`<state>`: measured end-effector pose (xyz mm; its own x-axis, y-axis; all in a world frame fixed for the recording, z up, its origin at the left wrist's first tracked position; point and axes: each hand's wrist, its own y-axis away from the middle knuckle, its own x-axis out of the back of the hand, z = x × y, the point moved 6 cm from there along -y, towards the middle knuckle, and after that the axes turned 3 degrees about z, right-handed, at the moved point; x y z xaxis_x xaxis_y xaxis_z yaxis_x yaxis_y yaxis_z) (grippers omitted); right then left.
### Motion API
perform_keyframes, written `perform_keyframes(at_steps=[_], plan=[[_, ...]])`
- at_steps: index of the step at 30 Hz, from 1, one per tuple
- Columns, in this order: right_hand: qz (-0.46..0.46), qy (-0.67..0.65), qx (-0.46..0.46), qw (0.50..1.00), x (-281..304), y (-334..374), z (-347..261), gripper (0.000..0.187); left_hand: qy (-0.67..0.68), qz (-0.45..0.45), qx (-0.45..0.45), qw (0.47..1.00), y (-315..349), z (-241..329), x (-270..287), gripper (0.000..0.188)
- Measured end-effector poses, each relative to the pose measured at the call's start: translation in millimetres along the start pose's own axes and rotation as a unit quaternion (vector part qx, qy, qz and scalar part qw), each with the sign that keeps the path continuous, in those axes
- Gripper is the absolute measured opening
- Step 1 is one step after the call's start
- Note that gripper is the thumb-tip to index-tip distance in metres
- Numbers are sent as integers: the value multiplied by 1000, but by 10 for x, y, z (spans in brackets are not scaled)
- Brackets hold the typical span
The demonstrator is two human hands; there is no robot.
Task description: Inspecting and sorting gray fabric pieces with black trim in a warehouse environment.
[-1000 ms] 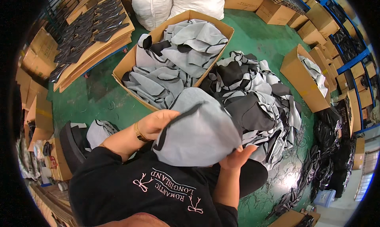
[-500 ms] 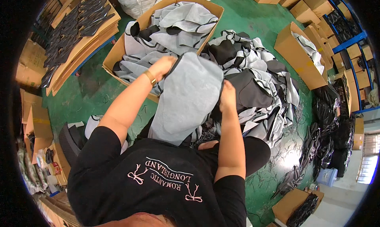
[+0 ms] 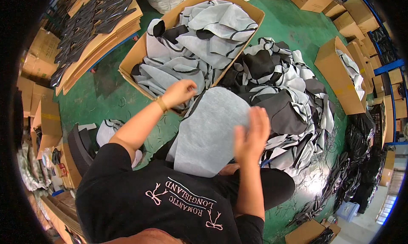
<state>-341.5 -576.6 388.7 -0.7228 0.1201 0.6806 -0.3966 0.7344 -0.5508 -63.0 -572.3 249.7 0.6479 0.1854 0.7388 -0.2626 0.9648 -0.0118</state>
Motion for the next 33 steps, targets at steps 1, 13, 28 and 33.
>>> perform_keyframes(at_steps=[1,13,28,33], plan=[[-34,41,87,995,-123,23,-224,51,-32,31,-12,999,-161,-282,-52,33],[-203,34,154,966,-595,428,-624,52,-125,-107,217,962,-963,-1537,-360,52],[-102,-499,-135,850,-212,77,-440,52,581,13,-103,807,450,1149,1982,40],[-203,-818,-302,444,-429,40,-712,72,678,-149,-98,713,1067,1944,1243,71]])
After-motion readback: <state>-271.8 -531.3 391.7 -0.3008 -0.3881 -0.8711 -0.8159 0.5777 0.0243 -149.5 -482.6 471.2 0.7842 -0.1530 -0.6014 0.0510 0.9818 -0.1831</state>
